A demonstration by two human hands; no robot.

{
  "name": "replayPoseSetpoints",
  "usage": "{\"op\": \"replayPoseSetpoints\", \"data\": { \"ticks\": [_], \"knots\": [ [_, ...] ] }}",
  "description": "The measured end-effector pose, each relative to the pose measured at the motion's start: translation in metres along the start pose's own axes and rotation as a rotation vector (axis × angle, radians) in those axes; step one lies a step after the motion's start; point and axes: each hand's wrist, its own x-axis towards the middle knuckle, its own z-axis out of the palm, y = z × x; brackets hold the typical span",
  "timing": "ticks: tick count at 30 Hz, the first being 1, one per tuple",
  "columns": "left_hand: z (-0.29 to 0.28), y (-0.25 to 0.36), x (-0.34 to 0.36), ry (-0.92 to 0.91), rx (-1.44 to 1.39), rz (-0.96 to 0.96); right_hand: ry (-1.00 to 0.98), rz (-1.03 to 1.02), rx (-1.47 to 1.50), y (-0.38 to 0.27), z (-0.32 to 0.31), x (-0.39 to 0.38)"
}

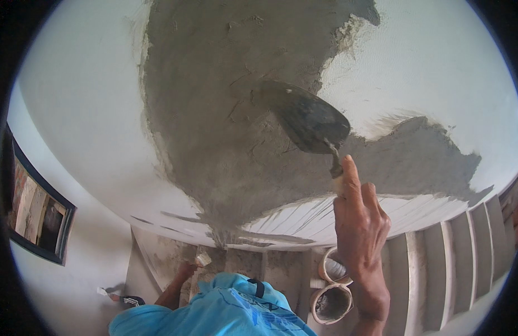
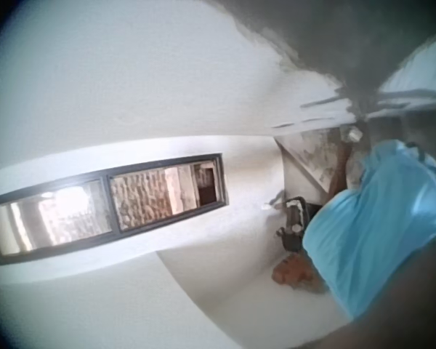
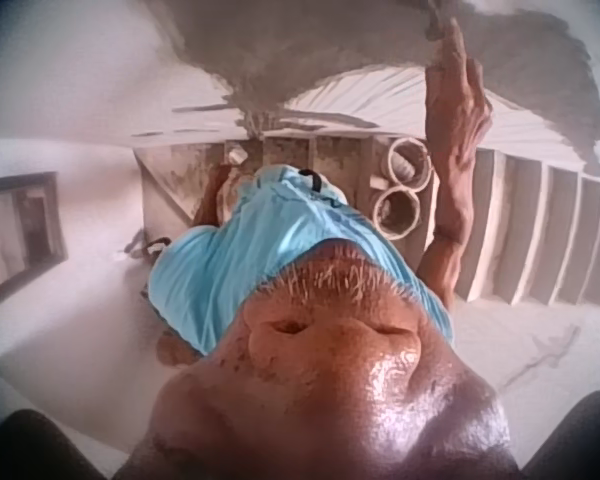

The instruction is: The person applies plaster to a curved ceiling using a trowel and a brush. They repeatedly scoop plaster from buckets placed on the stairs and spread it evenly across the ceiling surface.

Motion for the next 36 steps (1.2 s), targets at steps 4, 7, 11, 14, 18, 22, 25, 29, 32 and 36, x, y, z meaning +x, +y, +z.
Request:
{"op": "replayPoseSetpoints", "data": {
  "ticks": [4, 7, 11, 14, 18, 22, 25, 29, 32, 36],
  "knots": [
    [-0.003, -0.005, -0.009, -0.018, -0.071, 0.001, -0.024, 0.019, 0.098, -0.003, -0.004, -0.004],
    [-0.011, 0.012, -0.012, -0.005, -0.013, 0.040, -0.019, -0.038, 0.126, -0.009, 0.003, 0.002],
    [-0.009, 0.005, -0.003, 0.018, 0.023, 0.141, 0.005, -0.115, 0.109, 0.002, 0.022, 0.005],
    [-0.007, 0.006, -0.001, 0.012, 0.037, 0.054, -0.047, -0.117, 0.118, 0.011, 0.023, -0.010],
    [-0.014, 0.010, -0.011, -0.013, 0.029, 0.045, -0.094, -0.064, 0.243, 0.011, 0.014, -0.012],
    [-0.020, 0.025, -0.014, -0.026, 0.020, 0.045, 0.049, -0.175, 0.276, 0.007, 0.015, 0.008],
    [-0.019, 0.031, -0.012, -0.015, 0.019, 0.055, 0.037, -0.168, 0.232, -0.003, 0.014, 0.020],
    [-0.021, 0.034, -0.014, -0.020, -0.008, 0.098, -0.070, -0.130, 0.203, -0.009, 0.018, 0.020],
    [-0.016, 0.024, -0.015, -0.030, -0.038, 0.017, -0.067, -0.189, 0.161, 0.000, 0.029, 0.003],
    [-0.005, -0.014, -0.002, 0.001, 0.148, 0.239, -0.108, -0.200, 0.186, 0.000, 0.021, -0.003]
  ]
}}
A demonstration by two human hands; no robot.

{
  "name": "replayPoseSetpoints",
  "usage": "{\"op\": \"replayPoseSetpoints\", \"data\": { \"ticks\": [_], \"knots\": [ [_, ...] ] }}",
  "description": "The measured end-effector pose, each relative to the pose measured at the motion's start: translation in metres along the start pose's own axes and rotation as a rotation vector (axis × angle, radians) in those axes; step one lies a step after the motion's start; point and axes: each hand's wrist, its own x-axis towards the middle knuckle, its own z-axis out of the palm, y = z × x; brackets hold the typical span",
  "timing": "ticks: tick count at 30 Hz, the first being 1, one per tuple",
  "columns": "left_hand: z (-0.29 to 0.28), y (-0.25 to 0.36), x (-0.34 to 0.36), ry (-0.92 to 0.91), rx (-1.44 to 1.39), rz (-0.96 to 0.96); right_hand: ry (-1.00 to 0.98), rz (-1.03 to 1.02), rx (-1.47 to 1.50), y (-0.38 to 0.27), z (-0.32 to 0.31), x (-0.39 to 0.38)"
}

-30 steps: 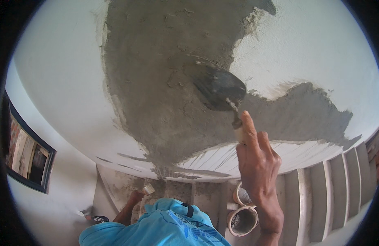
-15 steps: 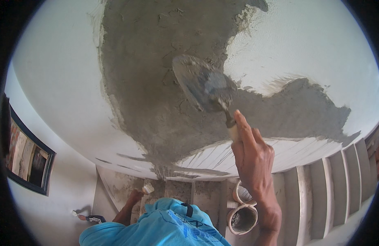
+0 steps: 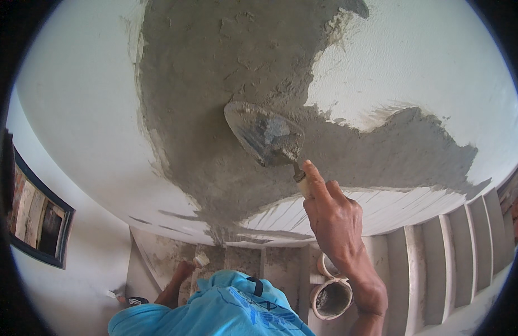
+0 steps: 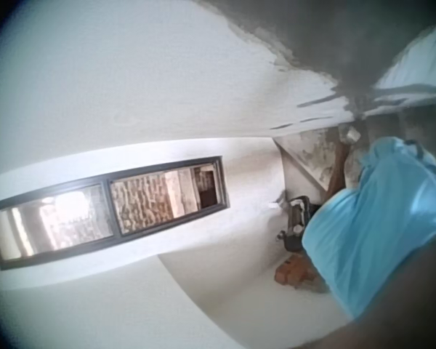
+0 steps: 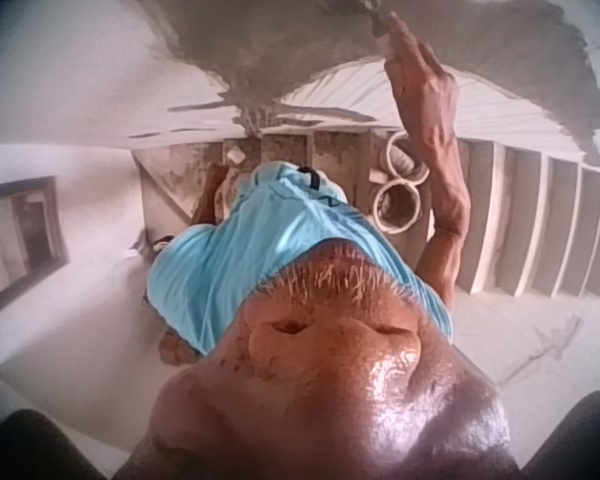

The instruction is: The person applies plaster to a curved ceiling using a trowel and a brush. They repeatedly scoop plaster from buckets placed on the stairs and spread it evenly across the ceiling surface.

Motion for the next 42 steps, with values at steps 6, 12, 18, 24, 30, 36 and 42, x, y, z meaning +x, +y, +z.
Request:
{"op": "replayPoseSetpoints", "data": {
  "ticks": [6, 12, 18, 24, 30, 36, 42],
  "knots": [
    [-0.013, 0.022, 0.000, -0.006, -0.055, -0.111, 0.046, 0.140, 0.080, -0.010, -0.020, 0.025],
    [-0.004, 0.020, 0.006, 0.022, -0.088, -0.116, 0.078, 0.061, -0.016, 0.004, -0.008, 0.008],
    [0.012, -0.019, 0.013, 0.004, 0.000, 0.020, 0.103, 0.043, 0.030, 0.005, -0.018, 0.006],
    [0.007, -0.019, 0.011, 0.012, -0.007, 0.057, 0.063, 0.124, 0.075, -0.003, -0.022, 0.033],
    [-0.010, 0.018, -0.005, -0.004, -0.121, -0.238, -0.047, 0.050, 0.023, 0.002, -0.018, 0.004],
    [-0.011, 0.009, -0.005, 0.022, -0.086, -0.228, 0.051, 0.099, 0.110, -0.016, -0.034, 0.035],
    [-0.011, 0.015, 0.001, 0.024, -0.117, -0.131, -0.026, 0.042, 0.027, -0.005, -0.015, 0.026]
  ]
}}
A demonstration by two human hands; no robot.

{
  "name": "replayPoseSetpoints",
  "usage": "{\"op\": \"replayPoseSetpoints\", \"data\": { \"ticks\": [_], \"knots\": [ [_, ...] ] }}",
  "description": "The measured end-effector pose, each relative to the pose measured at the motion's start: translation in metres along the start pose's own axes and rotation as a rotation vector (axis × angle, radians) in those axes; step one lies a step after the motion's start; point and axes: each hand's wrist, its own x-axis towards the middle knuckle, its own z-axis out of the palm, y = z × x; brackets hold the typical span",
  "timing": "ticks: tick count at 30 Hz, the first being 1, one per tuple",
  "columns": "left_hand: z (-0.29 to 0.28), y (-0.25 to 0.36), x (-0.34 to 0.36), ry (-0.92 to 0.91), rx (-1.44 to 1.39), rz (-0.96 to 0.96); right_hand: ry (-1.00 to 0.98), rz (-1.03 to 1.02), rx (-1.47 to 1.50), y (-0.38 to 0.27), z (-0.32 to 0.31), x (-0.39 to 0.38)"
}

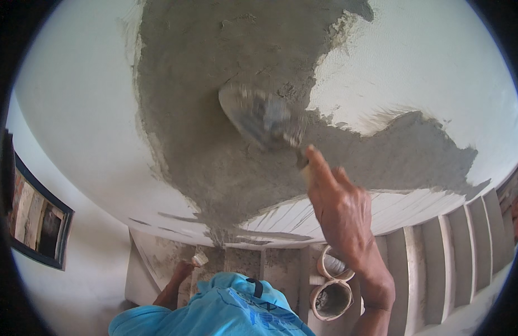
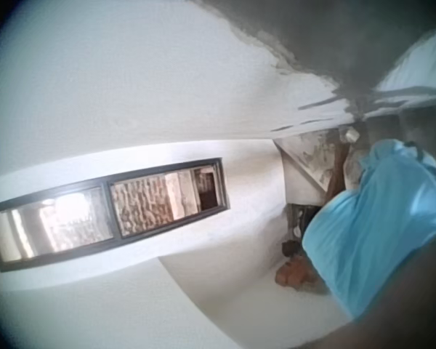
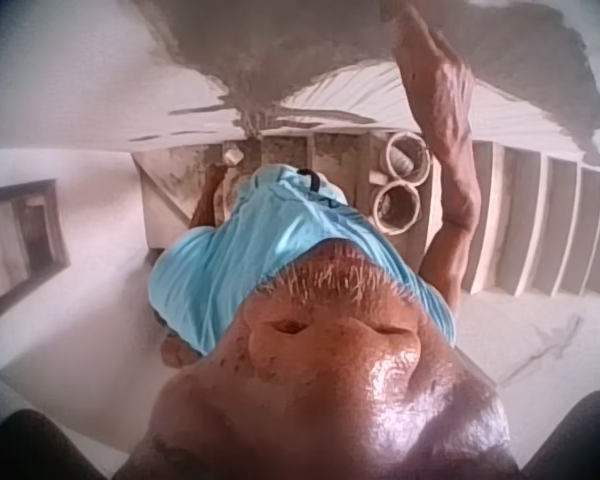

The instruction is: The person applies plaster to a curved ceiling using a trowel and a brush. They repeatedly scoop plaster from buckets placed on the stairs and spread it evenly across the ceiling surface.

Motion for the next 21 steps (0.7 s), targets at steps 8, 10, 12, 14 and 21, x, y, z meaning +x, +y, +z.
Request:
{"op": "replayPoseSetpoints", "data": {
  "ticks": [8, 10, 12, 14, 21],
  "knots": [
    [-0.001, -0.014, -0.006, 0.035, 0.023, -0.135, -0.055, 0.028, 0.075, -0.005, -0.008, -0.008],
    [-0.008, 0.009, -0.007, -0.023, 0.121, -0.080, -0.010, 0.046, 0.037, -0.008, -0.011, -0.001],
    [-0.013, 0.011, -0.005, -0.035, 0.157, -0.041, 0.052, 0.003, -0.037, -0.004, -0.008, 0.002],
    [-0.010, 0.006, -0.004, -0.023, 0.117, -0.016, 0.036, 0.003, -0.088, 0.001, -0.004, -0.006],
    [-0.018, 0.027, -0.021, 0.031, -0.026, -0.106, 0.023, 0.000, -0.079, 0.004, -0.009, -0.027]
  ]
}}
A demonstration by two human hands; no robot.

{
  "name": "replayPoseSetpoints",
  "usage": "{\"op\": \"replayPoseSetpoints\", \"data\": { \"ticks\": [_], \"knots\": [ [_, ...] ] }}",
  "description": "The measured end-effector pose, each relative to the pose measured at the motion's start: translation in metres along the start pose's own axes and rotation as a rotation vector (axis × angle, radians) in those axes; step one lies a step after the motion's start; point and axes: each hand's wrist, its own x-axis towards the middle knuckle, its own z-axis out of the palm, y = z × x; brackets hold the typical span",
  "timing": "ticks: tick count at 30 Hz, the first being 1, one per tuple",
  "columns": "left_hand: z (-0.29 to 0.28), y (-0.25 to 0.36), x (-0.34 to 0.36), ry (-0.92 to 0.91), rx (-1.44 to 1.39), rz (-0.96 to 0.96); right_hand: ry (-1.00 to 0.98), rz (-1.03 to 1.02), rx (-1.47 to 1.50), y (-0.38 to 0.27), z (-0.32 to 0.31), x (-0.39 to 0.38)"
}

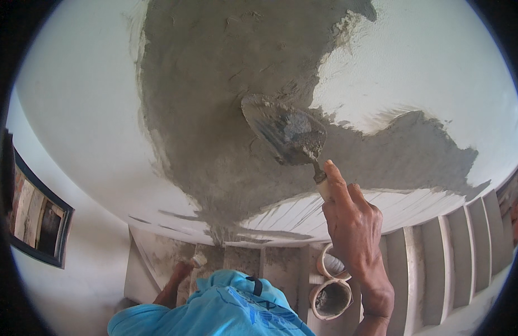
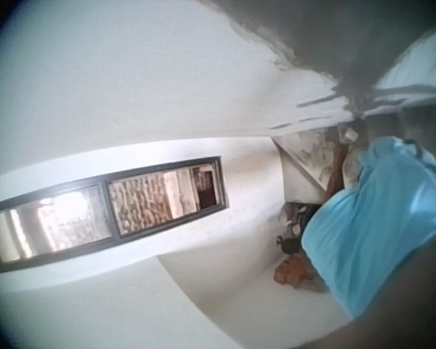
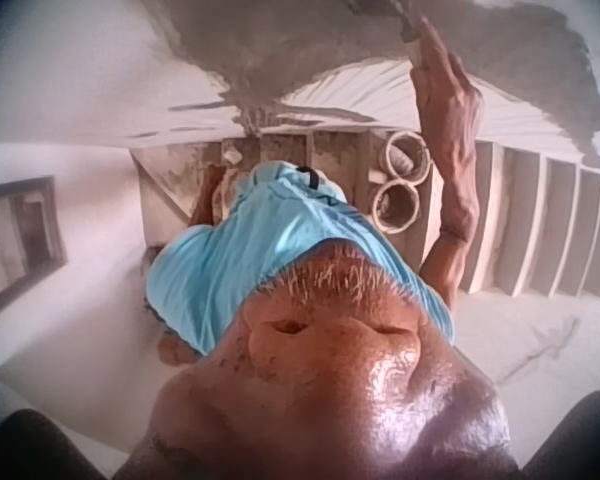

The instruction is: The person applies plaster to a curved ceiling using a trowel and a brush. They repeatedly scoop plaster from buckets placed on the stairs and spread it evenly across the ceiling surface.

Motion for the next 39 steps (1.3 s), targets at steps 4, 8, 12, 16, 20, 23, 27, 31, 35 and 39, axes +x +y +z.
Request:
{"op": "replayPoseSetpoints", "data": {
  "ticks": [4, 8, 12, 16, 20, 23, 27, 31, 35, 39],
  "knots": [
    [0.009, -0.017, 0.012, -0.001, 0.091, 0.084, 0.018, 0.037, -0.021, -0.009, -0.001, 0.014],
    [0.012, -0.013, 0.023, -0.022, 0.127, 0.174, -0.056, 0.154, -0.059, -0.010, -0.003, 0.017],
    [0.003, 0.000, 0.013, -0.021, 0.062, 0.026, -0.001, 0.036, -0.153, -0.004, -0.001, -0.001],
    [0.008, -0.021, 0.013, -0.001, 0.157, 0.115, -0.020, 0.131, -0.056, -0.016, -0.006, 0.008],
    [0.015, -0.025, 0.027, -0.053, 0.131, 0.186, 0.001, 0.126, -0.064, -0.015, -0.001, 0.021],
    [0.017, -0.019, 0.024, 0.026, 0.134, 0.136, -0.043, 0.154, -0.083, -0.010, 0.002, 0.013],
    [0.015, -0.035, 0.021, 0.014, 0.159, 0.163, 0.015, 0.028, -0.112, -0.001, 0.001, -0.005],
    [0.021, -0.041, 0.030, -0.035, 0.163, 0.151, 0.102, 0.013, -0.057, -0.006, -0.004, 0.008],
    [0.000, -0.005, 0.016, -0.064, 0.053, 0.175, 0.106, 0.009, -0.073, -0.003, 0.006, 0.021],
    [-0.001, 0.001, 0.014, -0.049, 0.033, 0.052, 0.031, 0.002, -0.070, 0.007, 0.016, -0.001]
  ]
}}
